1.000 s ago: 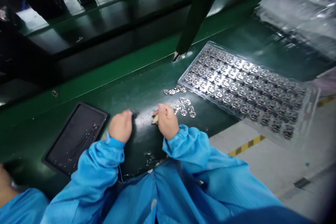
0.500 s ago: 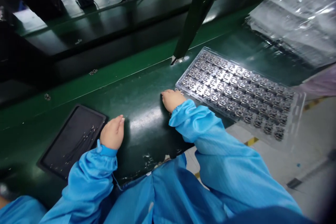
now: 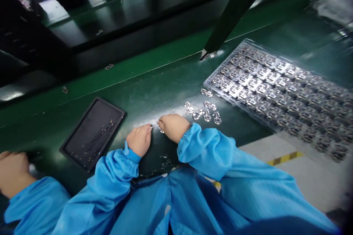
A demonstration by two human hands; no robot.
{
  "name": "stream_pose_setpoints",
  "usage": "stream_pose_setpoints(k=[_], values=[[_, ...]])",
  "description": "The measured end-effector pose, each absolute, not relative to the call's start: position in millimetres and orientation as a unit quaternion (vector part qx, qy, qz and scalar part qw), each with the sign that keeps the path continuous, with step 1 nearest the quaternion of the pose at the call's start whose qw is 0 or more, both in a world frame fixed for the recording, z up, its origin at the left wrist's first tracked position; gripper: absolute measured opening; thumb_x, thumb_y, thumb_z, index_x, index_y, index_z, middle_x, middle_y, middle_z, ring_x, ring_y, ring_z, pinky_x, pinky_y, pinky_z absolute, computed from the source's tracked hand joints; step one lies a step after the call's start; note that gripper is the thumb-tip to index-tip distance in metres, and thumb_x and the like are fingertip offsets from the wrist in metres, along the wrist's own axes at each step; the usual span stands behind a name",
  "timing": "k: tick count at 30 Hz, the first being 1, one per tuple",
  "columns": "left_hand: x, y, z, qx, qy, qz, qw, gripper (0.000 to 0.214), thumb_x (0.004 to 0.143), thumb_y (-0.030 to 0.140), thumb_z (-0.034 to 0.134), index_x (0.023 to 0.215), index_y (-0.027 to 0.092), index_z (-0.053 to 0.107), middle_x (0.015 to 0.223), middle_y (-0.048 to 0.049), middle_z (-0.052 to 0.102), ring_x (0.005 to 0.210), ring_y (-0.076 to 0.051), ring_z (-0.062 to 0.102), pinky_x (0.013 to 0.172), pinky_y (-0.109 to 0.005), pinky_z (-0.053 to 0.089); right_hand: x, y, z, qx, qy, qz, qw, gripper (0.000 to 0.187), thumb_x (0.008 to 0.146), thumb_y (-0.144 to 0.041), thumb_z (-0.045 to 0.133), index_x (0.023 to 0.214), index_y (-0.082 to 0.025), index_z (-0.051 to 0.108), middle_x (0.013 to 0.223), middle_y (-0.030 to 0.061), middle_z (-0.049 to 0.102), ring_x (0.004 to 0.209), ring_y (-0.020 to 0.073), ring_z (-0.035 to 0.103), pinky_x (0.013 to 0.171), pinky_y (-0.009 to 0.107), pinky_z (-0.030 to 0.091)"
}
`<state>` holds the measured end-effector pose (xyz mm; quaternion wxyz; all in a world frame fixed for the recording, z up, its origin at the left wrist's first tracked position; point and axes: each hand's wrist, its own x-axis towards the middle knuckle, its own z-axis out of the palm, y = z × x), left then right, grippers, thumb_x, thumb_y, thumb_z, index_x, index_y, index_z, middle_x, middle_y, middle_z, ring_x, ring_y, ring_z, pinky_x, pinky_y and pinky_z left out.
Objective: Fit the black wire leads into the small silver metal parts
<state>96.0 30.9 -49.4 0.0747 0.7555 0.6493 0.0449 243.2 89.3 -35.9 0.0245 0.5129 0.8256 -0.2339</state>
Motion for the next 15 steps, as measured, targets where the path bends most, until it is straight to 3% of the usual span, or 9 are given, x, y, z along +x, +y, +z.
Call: stream_pose_setpoints(k=[6,11,15], values=[[97.3,24.3,-48.3,0.783,0.614,0.071,0.068,0.026,0.084,0.026,0.035,0.093,0.02,0.059,0.084,-0.0032,0.067,0.075,-0.015,0.061,0.07,-0.025,0.046,251.4,75.9,-28.8,0.512,0.748,-0.416,-0.078,0.022,0.078,-0.03,0.045,0.086,-0.025,0.065,0.087,0.0021,0.068,0.082,0.0182,0.061,0.071,0.028,0.045],[98.6,20.2,-47.0,0.802,0.586,0.08,0.086,0.026,0.084,0.027,0.035,0.091,0.021,0.059,0.087,-0.0017,0.067,0.076,-0.014,0.06,0.069,-0.025,0.046,258.4,66.4,-25.1,0.518,0.651,-0.548,-0.086,0.024,0.076,-0.036,0.045,0.066,-0.023,0.063,0.057,-0.0025,0.062,0.055,0.0128,0.055,0.051,0.024,0.042],[100.3,15.3,-52.0,0.808,0.572,0.126,0.07,0.025,0.084,0.027,0.036,0.092,0.021,0.059,0.085,-0.0023,0.067,0.076,-0.014,0.06,0.07,-0.026,0.045,261.5,64.8,-28.4,0.539,0.474,-0.69,-0.095,0.024,0.072,-0.04,0.048,0.062,-0.019,0.056,0.057,-0.0024,0.057,0.04,0.0078,0.044,0.036,0.021,0.034]])
